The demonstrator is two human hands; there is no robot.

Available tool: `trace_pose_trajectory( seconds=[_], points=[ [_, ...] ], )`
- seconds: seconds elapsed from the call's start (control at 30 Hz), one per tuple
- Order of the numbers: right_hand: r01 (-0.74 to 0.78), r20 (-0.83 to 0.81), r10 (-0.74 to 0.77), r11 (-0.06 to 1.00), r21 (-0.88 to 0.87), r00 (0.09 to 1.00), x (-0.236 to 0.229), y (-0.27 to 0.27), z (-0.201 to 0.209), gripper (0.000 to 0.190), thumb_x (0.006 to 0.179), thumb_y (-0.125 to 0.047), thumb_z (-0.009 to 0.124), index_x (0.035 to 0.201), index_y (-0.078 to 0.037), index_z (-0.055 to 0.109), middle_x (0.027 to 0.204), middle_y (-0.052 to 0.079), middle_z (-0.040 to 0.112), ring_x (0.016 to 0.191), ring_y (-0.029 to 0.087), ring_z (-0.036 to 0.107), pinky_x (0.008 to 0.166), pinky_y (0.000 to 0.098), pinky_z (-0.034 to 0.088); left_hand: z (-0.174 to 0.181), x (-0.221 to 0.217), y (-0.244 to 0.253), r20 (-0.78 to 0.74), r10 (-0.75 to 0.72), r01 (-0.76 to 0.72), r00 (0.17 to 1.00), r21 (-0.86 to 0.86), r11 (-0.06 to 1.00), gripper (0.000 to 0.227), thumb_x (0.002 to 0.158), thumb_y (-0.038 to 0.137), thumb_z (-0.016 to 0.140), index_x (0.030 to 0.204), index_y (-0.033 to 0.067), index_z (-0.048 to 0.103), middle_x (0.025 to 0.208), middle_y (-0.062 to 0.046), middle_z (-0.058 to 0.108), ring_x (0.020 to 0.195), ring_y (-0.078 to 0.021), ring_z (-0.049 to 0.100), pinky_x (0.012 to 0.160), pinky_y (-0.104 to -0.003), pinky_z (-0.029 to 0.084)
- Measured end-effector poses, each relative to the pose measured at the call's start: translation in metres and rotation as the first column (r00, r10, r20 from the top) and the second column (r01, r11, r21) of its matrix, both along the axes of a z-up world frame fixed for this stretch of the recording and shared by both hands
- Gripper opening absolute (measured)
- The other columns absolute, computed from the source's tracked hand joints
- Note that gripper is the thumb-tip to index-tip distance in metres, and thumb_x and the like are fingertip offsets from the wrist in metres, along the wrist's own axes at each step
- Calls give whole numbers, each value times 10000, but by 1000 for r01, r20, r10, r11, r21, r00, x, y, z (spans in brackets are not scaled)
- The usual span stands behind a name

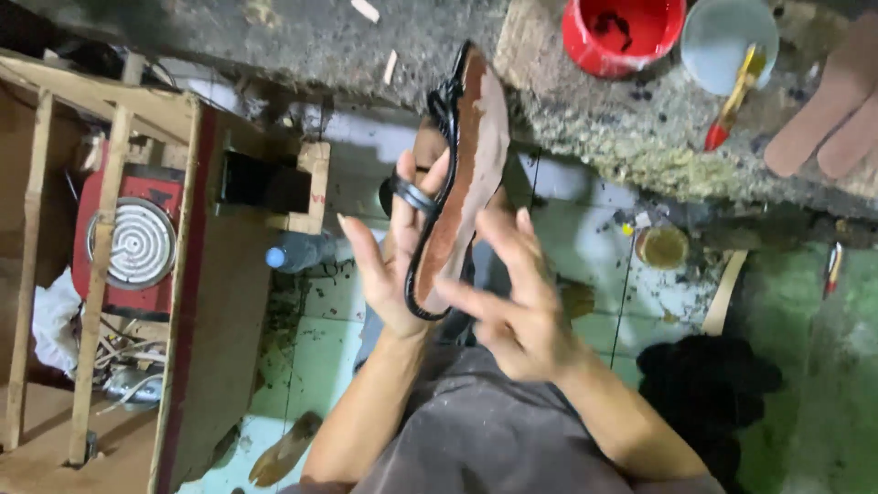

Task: Assembling a sandal by applying glue to the sole and attaching black straps in the correct positions.

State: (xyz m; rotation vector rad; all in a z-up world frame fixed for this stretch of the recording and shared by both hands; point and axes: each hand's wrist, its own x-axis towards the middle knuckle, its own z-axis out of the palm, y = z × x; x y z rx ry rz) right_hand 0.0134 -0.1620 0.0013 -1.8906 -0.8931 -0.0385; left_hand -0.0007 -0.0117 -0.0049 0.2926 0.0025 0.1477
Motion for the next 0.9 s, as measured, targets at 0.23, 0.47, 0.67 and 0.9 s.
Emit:
trace_pose_trajectory(
  seconds=[0.23, 0.47, 0.67, 0.9],
  points=[
    [100, 374, -87, 995, -15, 923, -24, 4, -14, 507, 1079, -460, 325, 1251, -183, 714, 1486, 261, 402, 1437, 336, 384, 1259, 638, 154, 19, -10, -5, -145, -10, 38, 989, 186, 982, 838, 987, 632, 197, 1606, 68, 197, 1582, -211, 369, 1513, -315, 323, 1314, -463, 180],
    [4, 440, 12, 999, -37, 898, -16, 0, -11, 482, 1050, -527, 396, 1277, -218, 688, 1497, 241, 399, 1361, 381, 503, 1257, 649, 184, 21, -19, -7, -238, -121, 154, 964, 123, 980, 780, 990, 627, 229, 1581, 122, 288, 1581, -176, 397, 1469, -308, 387, 1261, -503, 261],
    [-64, 480, 88, 996, -67, 873, -6, -3, -1, 462, 1044, -505, 409, 1251, -213, 701, 1373, 271, 528, 1250, 383, 590, 1197, 638, 281, 24, -19, -9, -286, -247, 244, 926, -45, 969, 748, 997, 628, 287, 1544, 123, 354, 1519, -158, 462, 1406, -388, 441, 1231, -518, 304],
    [-93, 507, 138, 989, -113, 851, 1, -5, -2, 470, 1050, -501, 380, 1271, -208, 674, 1352, 249, 545, 1175, 364, 632, 1098, 648, 456, 8, -18, -7, -376, -390, 367, 840, -135, 920, 685, 1001, 622, 392, 1366, 66, 553, 1249, -164, 607, 1174, -274, 561, 1035, -379, 429]
  ],
)
